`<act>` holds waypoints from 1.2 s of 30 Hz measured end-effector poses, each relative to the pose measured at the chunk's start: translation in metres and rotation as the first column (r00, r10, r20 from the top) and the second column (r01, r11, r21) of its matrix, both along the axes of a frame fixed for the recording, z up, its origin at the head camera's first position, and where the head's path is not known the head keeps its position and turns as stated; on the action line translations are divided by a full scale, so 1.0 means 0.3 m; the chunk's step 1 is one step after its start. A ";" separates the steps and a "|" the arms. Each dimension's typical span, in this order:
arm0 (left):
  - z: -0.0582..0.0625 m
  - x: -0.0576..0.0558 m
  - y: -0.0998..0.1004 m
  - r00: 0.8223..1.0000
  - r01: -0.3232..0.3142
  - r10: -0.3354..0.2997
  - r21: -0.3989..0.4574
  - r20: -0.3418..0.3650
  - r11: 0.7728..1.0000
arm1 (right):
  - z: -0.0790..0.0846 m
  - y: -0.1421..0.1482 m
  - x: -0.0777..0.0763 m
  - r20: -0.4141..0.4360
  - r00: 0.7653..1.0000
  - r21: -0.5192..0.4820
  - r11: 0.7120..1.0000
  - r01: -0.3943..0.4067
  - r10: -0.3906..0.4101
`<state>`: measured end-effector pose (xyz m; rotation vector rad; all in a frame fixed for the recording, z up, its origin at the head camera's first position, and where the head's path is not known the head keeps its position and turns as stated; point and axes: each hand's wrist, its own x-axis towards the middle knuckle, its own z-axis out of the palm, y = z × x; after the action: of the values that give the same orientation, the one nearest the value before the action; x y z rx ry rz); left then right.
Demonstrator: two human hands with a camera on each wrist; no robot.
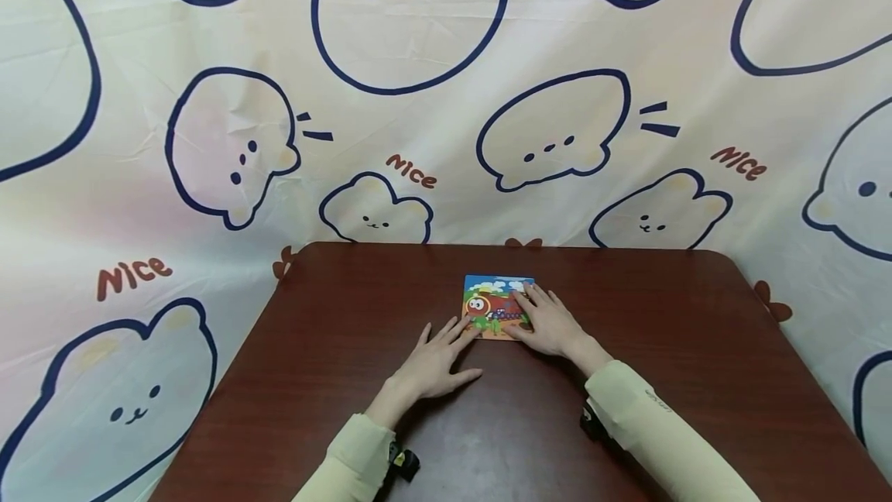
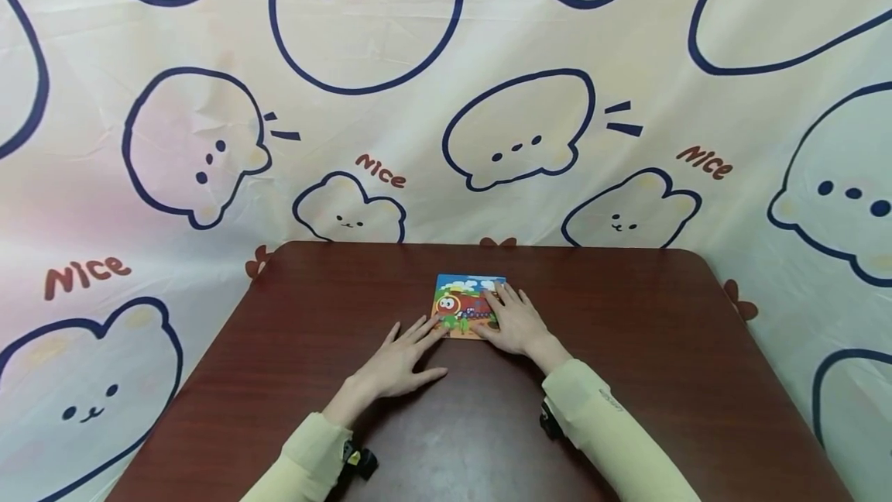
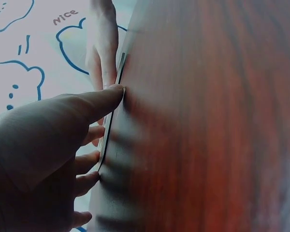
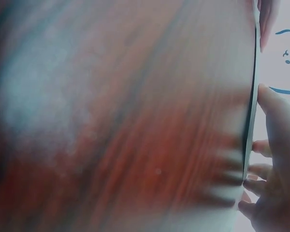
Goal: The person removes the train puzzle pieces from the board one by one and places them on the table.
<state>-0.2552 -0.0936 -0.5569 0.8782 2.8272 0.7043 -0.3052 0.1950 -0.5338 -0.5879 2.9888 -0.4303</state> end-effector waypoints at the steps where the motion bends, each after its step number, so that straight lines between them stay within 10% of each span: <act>1: 0.001 0.003 0.000 1.000 0.002 -0.002 0.003 -0.006 1.000 | -0.001 -0.001 0.000 0.000 1.000 0.002 1.000 -0.001 0.001; 23: 0.151 0.064 -0.003 0.998 -0.022 0.029 -0.116 0.058 0.993 | 0.003 -0.042 0.008 -0.001 1.000 0.058 0.998 -0.002 0.002; 29: 0.094 -0.062 0.005 0.999 -0.012 0.011 -0.035 -0.039 0.999 | 0.008 -0.043 0.006 -0.013 1.000 0.063 0.998 0.007 -0.006; 36: 0.138 -0.165 0.037 0.998 -0.055 0.051 -0.129 -0.029 0.990 | 0.010 -0.046 0.003 -0.005 1.000 0.068 0.998 -0.005 0.006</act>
<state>-0.3048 -0.0825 -0.5156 0.7996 2.8895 0.5107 -0.3045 0.1812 -0.5307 -0.5920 2.9926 -0.3250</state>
